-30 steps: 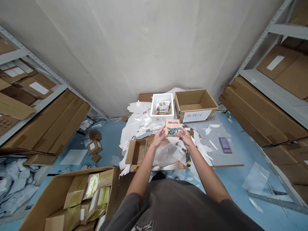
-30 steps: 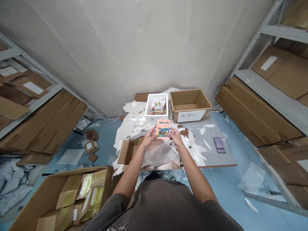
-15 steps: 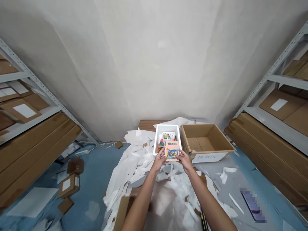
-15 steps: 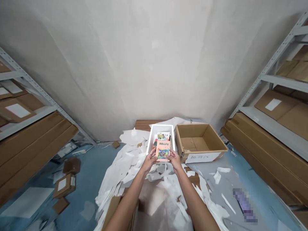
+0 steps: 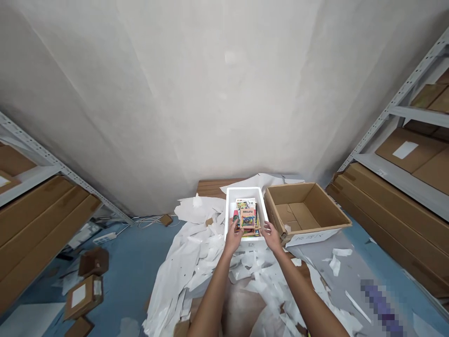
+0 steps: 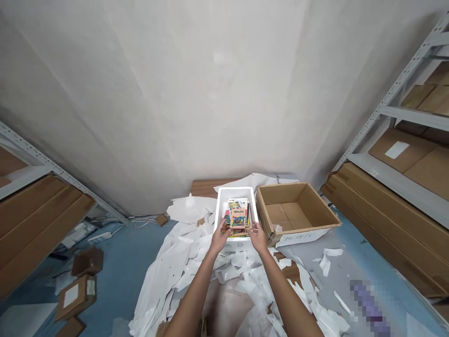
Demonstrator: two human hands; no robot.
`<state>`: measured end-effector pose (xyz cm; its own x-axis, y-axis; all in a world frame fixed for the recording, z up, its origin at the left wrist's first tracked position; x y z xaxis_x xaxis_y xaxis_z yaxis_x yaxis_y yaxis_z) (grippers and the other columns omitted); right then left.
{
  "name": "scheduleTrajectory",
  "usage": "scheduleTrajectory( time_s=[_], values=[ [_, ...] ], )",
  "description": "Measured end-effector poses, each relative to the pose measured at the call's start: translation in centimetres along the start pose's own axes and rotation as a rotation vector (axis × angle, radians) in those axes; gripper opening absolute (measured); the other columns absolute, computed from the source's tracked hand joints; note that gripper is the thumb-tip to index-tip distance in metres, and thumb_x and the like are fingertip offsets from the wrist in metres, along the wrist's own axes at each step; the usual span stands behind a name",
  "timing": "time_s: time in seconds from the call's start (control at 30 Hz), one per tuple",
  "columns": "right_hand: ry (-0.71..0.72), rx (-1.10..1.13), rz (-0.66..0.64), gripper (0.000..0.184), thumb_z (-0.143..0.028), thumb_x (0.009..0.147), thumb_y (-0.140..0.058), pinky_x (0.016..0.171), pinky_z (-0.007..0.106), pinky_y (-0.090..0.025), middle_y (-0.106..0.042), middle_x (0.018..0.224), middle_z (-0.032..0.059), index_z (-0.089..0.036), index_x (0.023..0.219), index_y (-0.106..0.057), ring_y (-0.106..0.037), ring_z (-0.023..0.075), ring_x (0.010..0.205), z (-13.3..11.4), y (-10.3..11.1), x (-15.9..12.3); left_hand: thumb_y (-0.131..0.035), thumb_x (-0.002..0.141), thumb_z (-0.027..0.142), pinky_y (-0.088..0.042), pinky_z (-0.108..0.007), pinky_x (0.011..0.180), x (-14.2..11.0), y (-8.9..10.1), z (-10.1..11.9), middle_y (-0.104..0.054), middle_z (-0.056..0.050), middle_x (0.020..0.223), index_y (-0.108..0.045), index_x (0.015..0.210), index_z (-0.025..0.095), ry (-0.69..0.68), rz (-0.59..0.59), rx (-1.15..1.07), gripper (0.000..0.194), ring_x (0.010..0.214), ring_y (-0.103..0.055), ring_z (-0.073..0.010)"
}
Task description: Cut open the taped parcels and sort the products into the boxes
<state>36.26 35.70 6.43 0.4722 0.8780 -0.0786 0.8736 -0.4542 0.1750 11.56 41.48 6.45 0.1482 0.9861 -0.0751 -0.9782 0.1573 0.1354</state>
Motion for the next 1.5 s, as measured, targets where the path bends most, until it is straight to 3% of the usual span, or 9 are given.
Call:
scheduleTrajectory(
  time_s=[0.33,0.5,0.63,0.8,0.93,1.03,1.2,1.33,1.5],
  values=[
    [0.074,0.056,-0.11,0.057,-0.058,0.069,-0.075,0.097,0.053,-0.062,-0.08,0.106,0.0133,-0.024,0.116,-0.075,-0.078,0.0344,0.1,0.7,4.7,-10.3,-0.077,0.089,0.033,-0.051,-0.048,0.117,-11.5,-2.0,1.5,-0.065,-0.012,0.156,-0.069,0.146,0.027,-0.023,0.103,-0.007,0.058,0.131,-0.069,-0.0295],
    [0.044,-0.075,-0.236,0.049,-0.048,0.076,-0.072,0.102,0.052,-0.06,-0.079,0.12,0.0134,-0.024,0.118,-0.076,-0.076,0.0328,0.107,5.5,7.5,-18.0,-0.079,0.087,0.03,-0.052,-0.05,0.114,-21.6,-4.4,-3.0,-0.065,-0.015,0.155,-0.07,0.143,0.024,0.094,0.109,0.023,0.057,0.13,-0.067,-0.0315],
    [-0.026,-0.168,-0.313,0.052,-0.044,0.079,-0.069,0.101,0.051,-0.06,-0.075,0.137,0.0138,-0.024,0.127,-0.076,-0.072,0.0341,0.121,11.4,9.3,-23.8,-0.082,0.084,0.031,-0.053,-0.052,0.111,-29.5,-6.2,-8.7,-0.064,-0.015,0.155,-0.07,0.144,0.025,0.225,0.092,0.055,0.062,0.131,-0.066,-0.0343],
    [-0.041,-0.284,-0.412,0.055,-0.041,0.085,-0.067,0.113,0.053,-0.055,-0.071,0.145,0.0112,-0.026,0.137,-0.075,-0.063,0.0339,0.139,18.4,10.3,-29.3,-0.078,0.084,0.027,-0.048,-0.053,0.12,-36.5,-8.2,-15.6,-0.062,-0.014,0.157,-0.069,0.145,0.026,0.325,0.024,0.203,0.062,0.146,-0.056,-0.0345],
    [-0.004,-0.427,-0.471,0.059,-0.034,0.086,-0.065,0.128,0.054,-0.042,-0.062,0.158,0.0118,-0.024,0.144,-0.072,-0.052,0.034,0.152,23.0,10.4,-31.7,-0.077,0.081,0.02,-0.028,-0.056,0.133,-39.4,-8.5,-19.9,-0.045,-0.016,0.172,-0.062,0.154,0.023,0.42,0.005,0.431,0.074,0.165,-0.031,-0.0399],
    [0.02,-0.579,-0.491,0.066,-0.027,0.086,-0.064,0.129,0.053,-0.039,-0.056,0.165,0.0108,-0.024,0.152,-0.066,-0.047,0.0348,0.155,25.4,10.0,-32.7,-0.079,0.079,0.016,-0.026,-0.06,0.132,-40.6,-8.1,-22.1,-0.035,-0.018,0.178,-0.057,0.16,0.023,0.473,-0.005,0.604,0.084,0.167,-0.021,-0.0455],
    [-0.016,-0.915,-0.497,0.058,-0.014,0.085,-0.063,0.118,0.05,-0.045,-0.067,0.145,0.0171,-0.023,0.142,-0.074,-0.054,0.0384,0.141,27.3,9.7,-34.9,-0.07,0.087,0.011,-0.034,-0.056,0.128,-42.4,-8.0,-23.3,-0.057,-0.017,0.155,-0.073,0.141,0.026,0.429,-0.063,0.716,0.056,0.153,-0.042,-0.0393],
    [-0.046,-0.951,-0.411,0.025,-0.017,0.091,-0.063,0.11,0.052,-0.049,-0.071,0.123,0.0185,-0.023,0.102,-0.084,-0.06,0.0394,0.126,25.5,10.5,-36.1,-0.065,0.089,0.014,-0.044,-0.055,0.12,-43.4,-7.5,-22.8,-0.071,-0.015,0.121,-0.084,0.11,0.023,0.445,-0.051,0.574,0.03,0.131,-0.06,-0.0365],
    [-0.004,-0.329,-0.338,0.017,-0.04,0.082,-0.078,0.106,0.049,-0.055,-0.071,0.133,0.0152,-0.024,0.08,-0.079,-0.067,0.0369,0.125,18.6,9.3,-35.6,-0.082,0.079,0.042,-0.058,-0.048,0.1,-42.0,-6.6,-18.4,-0.076,-0.01,0.1,-0.082,0.084,0.025,0.324,0.079,-0.057,0.018,0.102,-0.073,-0.032]
  ],
)
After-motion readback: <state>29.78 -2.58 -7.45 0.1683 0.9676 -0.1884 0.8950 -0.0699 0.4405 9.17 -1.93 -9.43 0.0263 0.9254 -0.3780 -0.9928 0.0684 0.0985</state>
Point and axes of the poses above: each hand's wrist, its own x-axis towards the middle knuckle, its own y-axis out of the back of the hand, z = x × y, the point moved 9 cm from there along x, towards the middle knuckle
